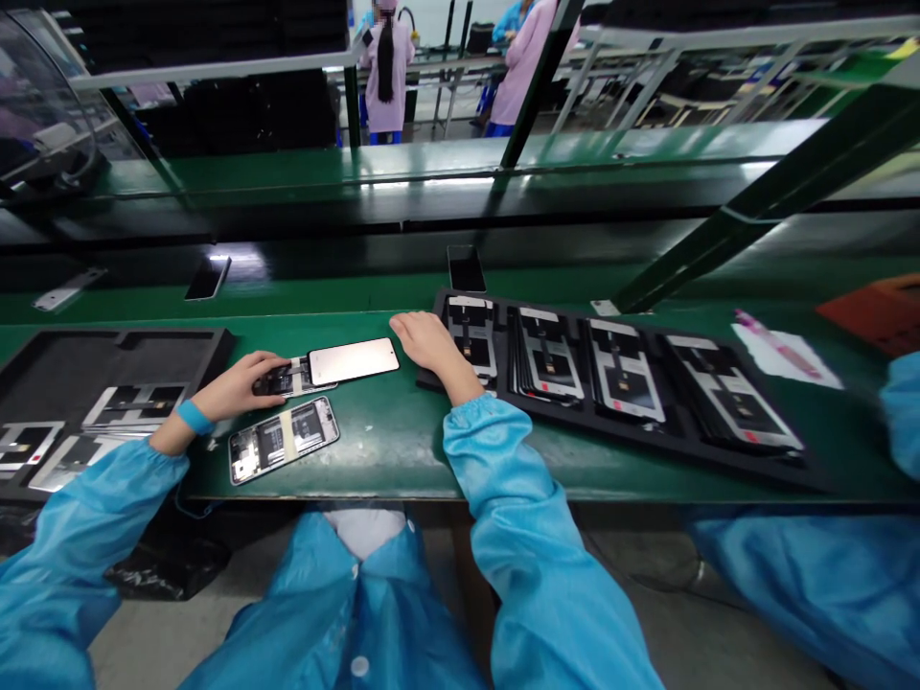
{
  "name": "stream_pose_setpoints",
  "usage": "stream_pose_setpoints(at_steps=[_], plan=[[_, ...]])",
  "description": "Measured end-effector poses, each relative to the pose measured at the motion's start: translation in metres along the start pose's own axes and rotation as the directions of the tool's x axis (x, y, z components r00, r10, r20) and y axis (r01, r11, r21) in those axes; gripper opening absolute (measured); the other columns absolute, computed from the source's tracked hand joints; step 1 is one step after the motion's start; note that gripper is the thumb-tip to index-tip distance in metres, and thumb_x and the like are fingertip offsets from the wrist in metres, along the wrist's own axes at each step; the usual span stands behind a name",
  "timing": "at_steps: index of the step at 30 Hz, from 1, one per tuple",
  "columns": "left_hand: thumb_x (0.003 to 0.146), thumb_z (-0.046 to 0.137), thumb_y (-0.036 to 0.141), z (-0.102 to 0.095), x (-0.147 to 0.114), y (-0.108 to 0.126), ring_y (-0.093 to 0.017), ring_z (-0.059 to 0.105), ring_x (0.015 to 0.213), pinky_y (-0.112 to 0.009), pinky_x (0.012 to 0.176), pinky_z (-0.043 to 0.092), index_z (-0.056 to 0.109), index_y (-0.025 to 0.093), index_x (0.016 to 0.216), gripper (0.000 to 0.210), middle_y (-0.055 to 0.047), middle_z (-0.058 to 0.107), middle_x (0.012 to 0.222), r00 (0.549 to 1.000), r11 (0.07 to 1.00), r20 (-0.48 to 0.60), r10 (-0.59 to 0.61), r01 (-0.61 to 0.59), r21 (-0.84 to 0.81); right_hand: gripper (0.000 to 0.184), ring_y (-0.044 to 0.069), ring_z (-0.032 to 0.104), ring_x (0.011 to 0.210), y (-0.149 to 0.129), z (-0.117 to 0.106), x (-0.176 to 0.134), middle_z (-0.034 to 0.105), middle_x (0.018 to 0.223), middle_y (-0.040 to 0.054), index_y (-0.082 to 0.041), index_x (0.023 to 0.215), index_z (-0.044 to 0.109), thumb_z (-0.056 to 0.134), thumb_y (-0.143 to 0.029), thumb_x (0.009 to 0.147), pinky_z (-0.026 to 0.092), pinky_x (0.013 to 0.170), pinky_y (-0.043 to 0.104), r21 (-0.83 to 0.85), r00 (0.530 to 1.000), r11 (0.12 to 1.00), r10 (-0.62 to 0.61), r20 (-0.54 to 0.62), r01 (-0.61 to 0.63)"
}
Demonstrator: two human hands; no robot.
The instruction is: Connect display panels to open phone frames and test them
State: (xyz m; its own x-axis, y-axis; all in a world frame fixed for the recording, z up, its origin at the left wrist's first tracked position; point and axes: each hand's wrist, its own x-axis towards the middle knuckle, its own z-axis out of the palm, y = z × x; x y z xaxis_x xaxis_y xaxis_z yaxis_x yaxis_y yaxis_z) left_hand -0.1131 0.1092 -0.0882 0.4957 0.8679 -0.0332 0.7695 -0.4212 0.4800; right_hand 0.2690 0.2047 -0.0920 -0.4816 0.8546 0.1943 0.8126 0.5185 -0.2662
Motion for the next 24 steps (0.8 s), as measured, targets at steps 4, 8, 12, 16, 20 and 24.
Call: stream_pose_setpoints(at_steps=[4,8,12,16,20,24], plan=[[0.083,0.069,0.059,0.0011,-0.0003,-0.0057,-0.034,0.055,0.122,-0.052,0.108,0.047,0.063,0.018,0.126,0.060,-0.015,0.054,0.130,1.000,1.000,-0.029,-0.002,0.002,-0.016,0.045,0.026,0.064,0.097,-0.0018,-0.0018,0.0006,0.074,0.102,0.0098,-0.018,0.102,0.069,0.028,-0.034,0.109,0.039,0.086,0.035,-0.011,1.000,1.000,-0.005,0.015,0.005],[0.081,0.070,0.063,0.0023,-0.0004,-0.0089,-0.034,0.056,0.120,-0.053,0.107,0.048,0.063,0.020,0.121,0.059,-0.013,0.055,0.127,0.998,0.998,-0.056,-0.012,0.008,-0.064,0.044,0.024,0.063,0.093,-0.0034,-0.0038,0.0010,0.074,0.100,0.0096,-0.018,0.097,0.069,0.031,-0.035,0.109,0.036,0.082,0.033,-0.013,1.000,1.000,-0.010,0.026,0.010],[0.079,0.071,0.065,0.0025,-0.0006,-0.0090,-0.033,0.057,0.118,-0.052,0.106,0.048,0.062,0.020,0.116,0.060,-0.013,0.056,0.125,0.997,0.996,-0.063,-0.034,0.028,-0.085,0.046,0.024,0.063,0.093,-0.0037,-0.0041,0.0004,0.074,0.101,0.0102,-0.017,0.099,0.070,0.029,-0.035,0.109,0.036,0.082,0.034,-0.012,1.000,1.000,-0.006,0.029,0.007],[0.080,0.070,0.063,0.0023,-0.0017,-0.0071,-0.033,0.055,0.120,-0.051,0.106,0.048,0.059,0.018,0.120,0.061,-0.015,0.055,0.129,0.997,0.996,-0.054,-0.050,0.046,-0.070,0.045,0.025,0.063,0.097,-0.0039,-0.0039,0.0001,0.075,0.104,0.0104,-0.017,0.102,0.072,0.032,-0.035,0.109,0.037,0.085,0.034,-0.013,0.999,1.000,-0.002,0.035,0.003],[0.083,0.067,0.056,0.0016,-0.0026,-0.0033,-0.035,0.050,0.129,-0.051,0.110,0.044,0.051,0.018,0.137,0.067,-0.016,0.055,0.137,0.999,0.999,-0.021,-0.038,0.038,-0.020,0.045,0.026,0.064,0.099,-0.0047,-0.0041,0.0002,0.075,0.107,0.0103,-0.017,0.104,0.073,0.032,-0.036,0.109,0.038,0.086,0.034,-0.011,0.999,1.000,0.003,0.039,-0.003],[0.084,0.064,0.053,0.0012,-0.0026,0.0000,-0.035,0.049,0.129,-0.051,0.110,0.043,0.053,0.016,0.135,0.064,-0.017,0.054,0.139,1.000,1.000,-0.007,-0.027,0.027,0.010,0.044,0.027,0.064,0.103,-0.0058,-0.0042,0.0000,0.075,0.110,0.0096,-0.018,0.107,0.073,0.033,-0.036,0.109,0.039,0.089,0.035,-0.011,0.999,1.000,0.016,0.038,-0.015]])
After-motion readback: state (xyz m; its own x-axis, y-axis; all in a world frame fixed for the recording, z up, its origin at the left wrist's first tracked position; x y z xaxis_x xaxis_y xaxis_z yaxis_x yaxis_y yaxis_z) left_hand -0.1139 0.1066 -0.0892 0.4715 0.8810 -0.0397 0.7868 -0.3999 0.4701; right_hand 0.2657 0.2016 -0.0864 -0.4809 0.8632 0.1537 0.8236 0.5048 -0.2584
